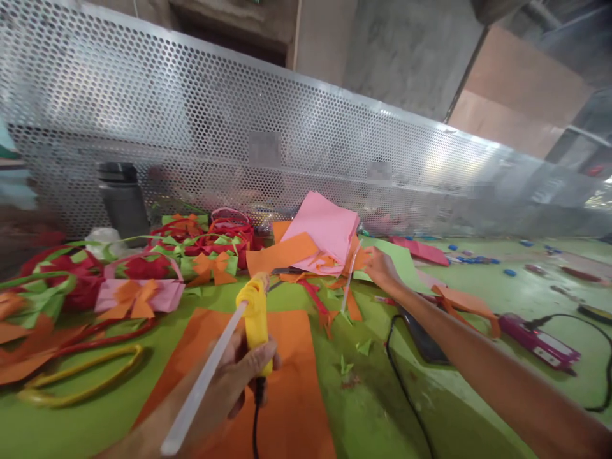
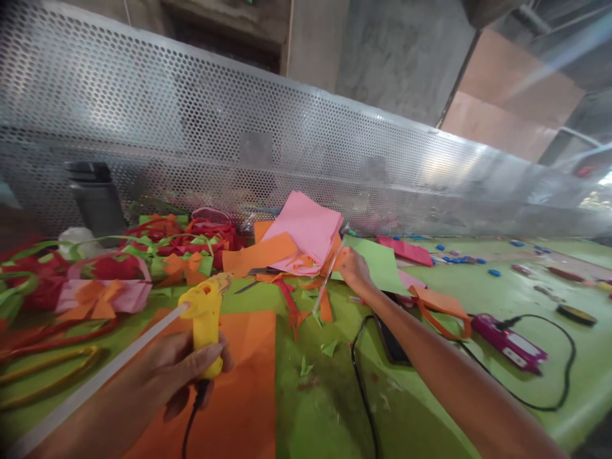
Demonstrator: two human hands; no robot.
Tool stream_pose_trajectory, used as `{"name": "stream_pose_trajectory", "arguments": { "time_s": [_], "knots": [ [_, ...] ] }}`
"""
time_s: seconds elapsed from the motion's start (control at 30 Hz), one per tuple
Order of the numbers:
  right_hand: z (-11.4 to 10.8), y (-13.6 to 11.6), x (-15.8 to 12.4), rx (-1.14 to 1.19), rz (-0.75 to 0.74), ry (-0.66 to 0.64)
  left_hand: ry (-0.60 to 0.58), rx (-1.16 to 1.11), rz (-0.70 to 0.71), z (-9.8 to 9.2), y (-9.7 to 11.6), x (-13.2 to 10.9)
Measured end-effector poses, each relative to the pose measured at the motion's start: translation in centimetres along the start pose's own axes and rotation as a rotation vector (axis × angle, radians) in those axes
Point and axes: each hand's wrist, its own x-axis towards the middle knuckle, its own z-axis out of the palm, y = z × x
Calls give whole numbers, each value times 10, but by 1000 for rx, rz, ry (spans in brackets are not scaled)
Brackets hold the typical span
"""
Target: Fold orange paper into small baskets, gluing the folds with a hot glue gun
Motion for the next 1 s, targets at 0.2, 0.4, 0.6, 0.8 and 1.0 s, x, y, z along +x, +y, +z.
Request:
{"name": "stream_pose_trajectory", "arguments": {
  "time_s": [0.2, 0.4, 0.6, 0.8, 1.0],
  "knots": [
    [5, -35, -46, 186, -142, -131, -5, 92, 37, -5, -8, 11],
    [4, -98, -100, 592, -309, -386, 60, 206, 191, -18, -8, 23],
    [11, -137, -116, 952, -347, -483, 210, 336, 307, -38, 0, 17],
    [16, -148, -124, 1057, -407, -505, 293, 280, 292, -39, -19, 15],
    [20, -151, -133, 1176, -321, -579, 337, 297, 278, -33, -24, 17]
  ]
}}
